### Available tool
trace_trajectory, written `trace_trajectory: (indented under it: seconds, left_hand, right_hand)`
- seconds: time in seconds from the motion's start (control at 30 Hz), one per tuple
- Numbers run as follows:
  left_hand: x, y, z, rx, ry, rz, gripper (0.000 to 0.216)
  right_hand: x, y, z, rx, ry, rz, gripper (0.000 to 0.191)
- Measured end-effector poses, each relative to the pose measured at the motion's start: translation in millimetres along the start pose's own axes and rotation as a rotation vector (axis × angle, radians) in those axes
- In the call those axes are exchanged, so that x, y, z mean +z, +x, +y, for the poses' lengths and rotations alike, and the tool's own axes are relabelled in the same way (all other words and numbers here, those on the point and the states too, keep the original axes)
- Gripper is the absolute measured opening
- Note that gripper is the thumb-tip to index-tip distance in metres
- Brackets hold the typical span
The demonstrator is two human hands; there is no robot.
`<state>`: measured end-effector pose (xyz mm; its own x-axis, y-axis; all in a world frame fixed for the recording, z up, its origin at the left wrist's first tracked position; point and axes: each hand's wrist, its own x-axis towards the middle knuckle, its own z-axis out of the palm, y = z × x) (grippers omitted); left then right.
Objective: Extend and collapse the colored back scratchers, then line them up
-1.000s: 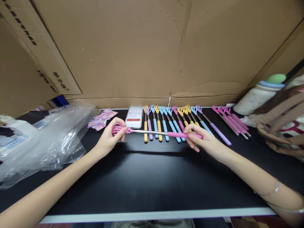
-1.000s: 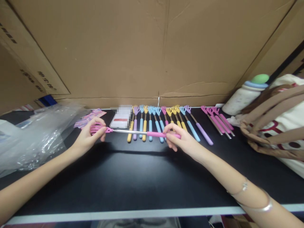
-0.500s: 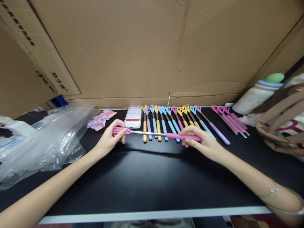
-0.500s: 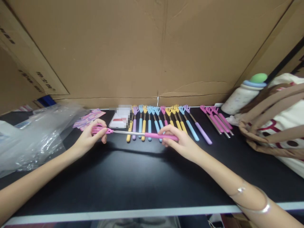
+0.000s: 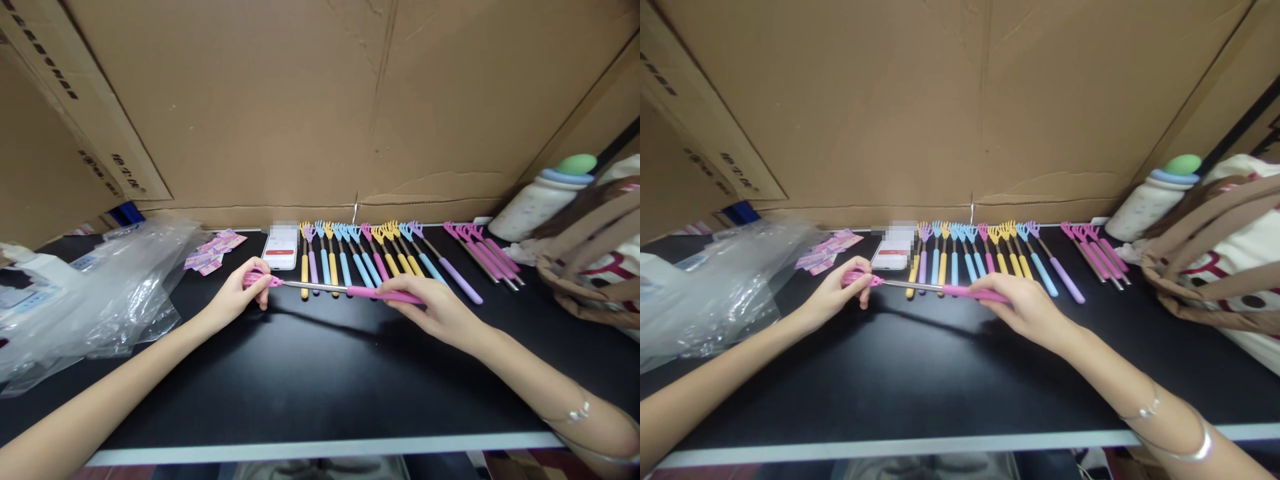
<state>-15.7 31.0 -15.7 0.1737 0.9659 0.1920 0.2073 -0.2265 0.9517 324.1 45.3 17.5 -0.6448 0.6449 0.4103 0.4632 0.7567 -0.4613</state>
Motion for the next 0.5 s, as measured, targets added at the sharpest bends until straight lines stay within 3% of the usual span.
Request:
trace_trajectory:
  seconds: [0.17,0.5]
  left_hand:
    - [3,-2,4,0.014,-0.021,0.021,0.033]
    - [8,-8,13,0.076,-0.027,0.074,0.028]
  right_hand:
    - [2,-1,2,0.059,0.099,0.033,0.014]
    - [6,-1,5,0.293,0.560,-0.105,0.021]
